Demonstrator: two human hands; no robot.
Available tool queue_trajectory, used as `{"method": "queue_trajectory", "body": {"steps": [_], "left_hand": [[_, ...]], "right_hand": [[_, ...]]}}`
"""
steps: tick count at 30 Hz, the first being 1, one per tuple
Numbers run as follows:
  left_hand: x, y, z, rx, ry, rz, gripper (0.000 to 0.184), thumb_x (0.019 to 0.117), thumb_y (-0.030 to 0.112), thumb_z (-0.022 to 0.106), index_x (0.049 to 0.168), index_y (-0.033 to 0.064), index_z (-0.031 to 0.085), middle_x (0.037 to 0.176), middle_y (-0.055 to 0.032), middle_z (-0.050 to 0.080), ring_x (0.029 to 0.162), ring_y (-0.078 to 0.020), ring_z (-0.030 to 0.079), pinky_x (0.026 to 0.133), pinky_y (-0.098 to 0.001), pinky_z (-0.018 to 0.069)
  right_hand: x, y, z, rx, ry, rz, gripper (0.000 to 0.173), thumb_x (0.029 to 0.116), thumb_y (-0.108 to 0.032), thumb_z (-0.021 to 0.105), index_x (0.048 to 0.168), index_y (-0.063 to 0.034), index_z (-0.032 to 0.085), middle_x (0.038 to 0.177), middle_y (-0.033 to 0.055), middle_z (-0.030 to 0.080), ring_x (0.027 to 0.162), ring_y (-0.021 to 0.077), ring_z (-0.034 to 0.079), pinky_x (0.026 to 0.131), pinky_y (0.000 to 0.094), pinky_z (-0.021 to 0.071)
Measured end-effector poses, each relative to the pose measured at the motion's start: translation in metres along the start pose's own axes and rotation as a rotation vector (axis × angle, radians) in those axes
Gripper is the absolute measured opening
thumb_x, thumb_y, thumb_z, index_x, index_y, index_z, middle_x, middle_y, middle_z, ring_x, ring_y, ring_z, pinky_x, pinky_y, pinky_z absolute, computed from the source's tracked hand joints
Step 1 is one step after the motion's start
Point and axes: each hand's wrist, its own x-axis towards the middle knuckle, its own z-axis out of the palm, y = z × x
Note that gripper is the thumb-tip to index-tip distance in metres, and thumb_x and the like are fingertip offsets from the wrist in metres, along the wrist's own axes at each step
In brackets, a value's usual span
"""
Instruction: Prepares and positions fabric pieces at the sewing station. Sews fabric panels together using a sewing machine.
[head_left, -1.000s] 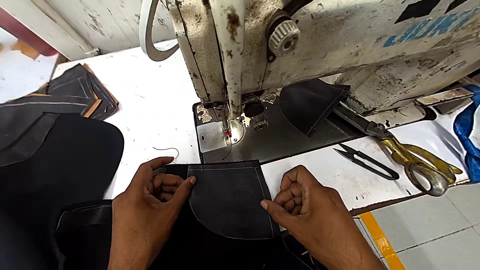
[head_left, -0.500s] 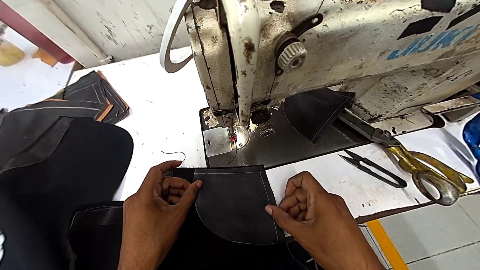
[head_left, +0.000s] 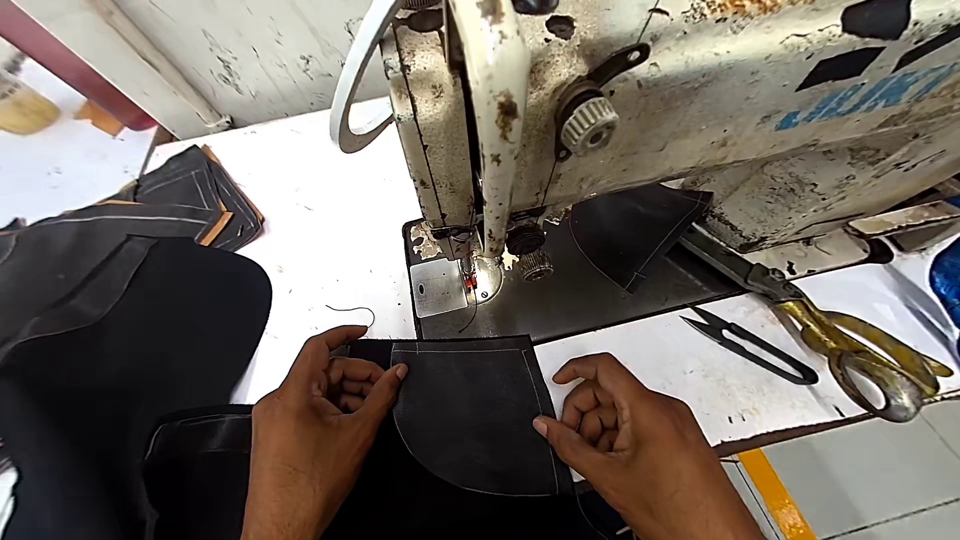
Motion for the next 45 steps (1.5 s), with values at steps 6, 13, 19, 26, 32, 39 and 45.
{"method": "queue_trajectory", "body": {"steps": [6,13,19,26,32,39,45], "left_hand": [[0.000,-0.002,0.002,-0.030,0.011,-0.003,0.051,0.0817,0.039,0.080,0.125,0.0199,0.063,0.075,0.0123,0.073,0.057,-0.0060,0.069,0.046,-0.0229,0.0584],[0.001,-0.002,0.004,-0.061,0.009,-0.012,0.050,0.0824,0.041,0.080,0.125,0.0188,0.063,0.075,0.0121,0.073,0.058,-0.0058,0.070,0.048,-0.0222,0.0596],[0.001,-0.004,0.004,-0.078,0.005,-0.018,0.051,0.0822,0.039,0.081,0.125,0.0176,0.064,0.076,0.0117,0.073,0.059,-0.0060,0.070,0.047,-0.0219,0.0595],[0.001,-0.003,0.005,-0.046,0.016,0.004,0.052,0.0819,0.040,0.081,0.125,0.0168,0.062,0.077,0.0130,0.072,0.058,-0.0029,0.068,0.046,-0.0195,0.0575],[0.000,0.016,0.008,0.232,-0.174,0.595,0.029,0.1021,0.022,0.057,0.123,0.0073,0.070,0.113,-0.0094,0.071,0.102,-0.0200,0.070,0.086,-0.0362,0.0600],[0.040,0.031,0.032,0.188,-0.774,1.456,0.038,0.1117,0.020,0.039,0.140,0.0000,0.054,0.153,-0.0198,0.049,0.146,-0.0304,0.045,0.123,-0.0373,0.0336],[0.055,0.015,0.040,0.072,-0.950,1.417,0.041,0.1117,0.029,0.040,0.140,0.0051,0.057,0.152,-0.0183,0.049,0.150,-0.0324,0.037,0.126,-0.0406,0.0270]], "right_hand": [[0.002,0.000,-0.004,0.012,-0.044,-0.034,0.036,0.0911,-0.039,0.075,0.122,-0.0205,0.071,0.080,-0.0119,0.068,0.058,-0.0025,0.061,0.046,0.0154,0.0519],[0.001,-0.005,-0.010,0.040,-0.085,-0.012,0.042,0.0917,-0.038,0.077,0.125,-0.0145,0.069,0.081,-0.0080,0.069,0.057,0.0012,0.061,0.047,0.0190,0.0526],[0.001,-0.004,-0.009,0.025,-0.070,-0.049,0.036,0.0939,-0.034,0.075,0.124,-0.0146,0.072,0.081,-0.0064,0.069,0.058,0.0006,0.059,0.048,0.0178,0.0507],[0.001,-0.007,-0.008,-0.085,-0.064,-0.119,0.032,0.0952,-0.031,0.073,0.120,-0.0115,0.076,0.083,-0.0007,0.069,0.061,0.0033,0.059,0.053,0.0186,0.0511],[0.004,-0.009,-0.011,-0.077,-0.096,-0.129,0.032,0.0952,-0.029,0.073,0.121,-0.0104,0.076,0.083,0.0011,0.069,0.062,0.0063,0.061,0.055,0.0215,0.0523],[0.002,-0.014,-0.012,-0.064,-0.106,-0.127,0.029,0.0945,-0.023,0.073,0.118,-0.0065,0.076,0.083,0.0057,0.069,0.064,0.0115,0.063,0.059,0.0263,0.0551],[-0.003,-0.013,-0.015,0.020,-0.074,-0.135,0.033,0.0952,-0.025,0.074,0.122,-0.0056,0.074,0.086,0.0070,0.069,0.066,0.0126,0.065,0.059,0.0268,0.0569]]}}
